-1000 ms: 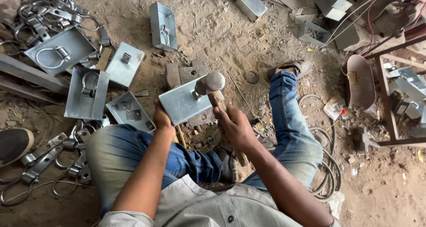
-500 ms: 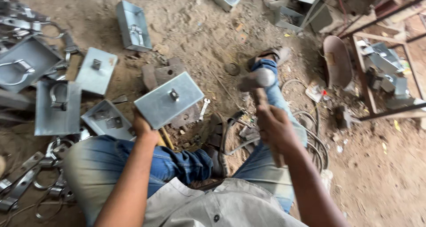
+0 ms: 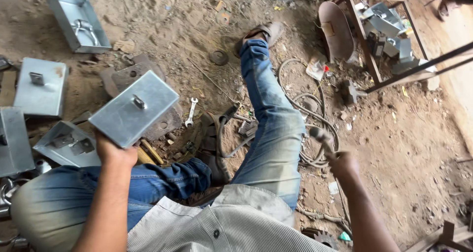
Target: The person places a metal lid onto a small rectangular metal housing and uses a hammer to tap the edges into place, eventually securing the hinged handle.
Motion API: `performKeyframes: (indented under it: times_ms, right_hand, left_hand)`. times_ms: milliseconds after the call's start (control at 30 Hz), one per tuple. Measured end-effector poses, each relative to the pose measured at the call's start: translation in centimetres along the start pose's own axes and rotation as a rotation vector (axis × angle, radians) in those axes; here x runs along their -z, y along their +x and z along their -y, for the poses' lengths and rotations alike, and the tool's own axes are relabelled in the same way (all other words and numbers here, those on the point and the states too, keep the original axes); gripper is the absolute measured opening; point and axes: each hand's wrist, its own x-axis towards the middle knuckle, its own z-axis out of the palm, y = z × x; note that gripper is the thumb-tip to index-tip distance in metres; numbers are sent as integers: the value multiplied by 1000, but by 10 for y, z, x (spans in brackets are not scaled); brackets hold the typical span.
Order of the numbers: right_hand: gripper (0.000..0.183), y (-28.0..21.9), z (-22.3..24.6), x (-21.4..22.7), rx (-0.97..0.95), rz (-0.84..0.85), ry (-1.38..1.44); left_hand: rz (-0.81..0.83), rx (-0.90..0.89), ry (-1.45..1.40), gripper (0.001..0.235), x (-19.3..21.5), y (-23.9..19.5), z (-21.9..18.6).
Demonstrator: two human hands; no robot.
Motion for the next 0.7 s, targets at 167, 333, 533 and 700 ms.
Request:
performKeyframes:
  times_ms: [167, 333, 533, 700]
  right_hand:
    - [33, 31, -85, -69, -125, 179, -74]
    - [37, 21, -110, -125, -219, 176, -28]
    - [36, 19, -125, -145, -151, 108, -39]
    - [39, 26, -132, -153, -94, 204, -200]
  left_hand:
    - [-166, 116, 22, 54, -22, -18, -6]
    - [-92, 14, 63, 59, -21, -15, -2]
    - [85, -193, 69, 63, -47, -17, -22]
    - [37, -565, 874, 59, -115, -60, -64]
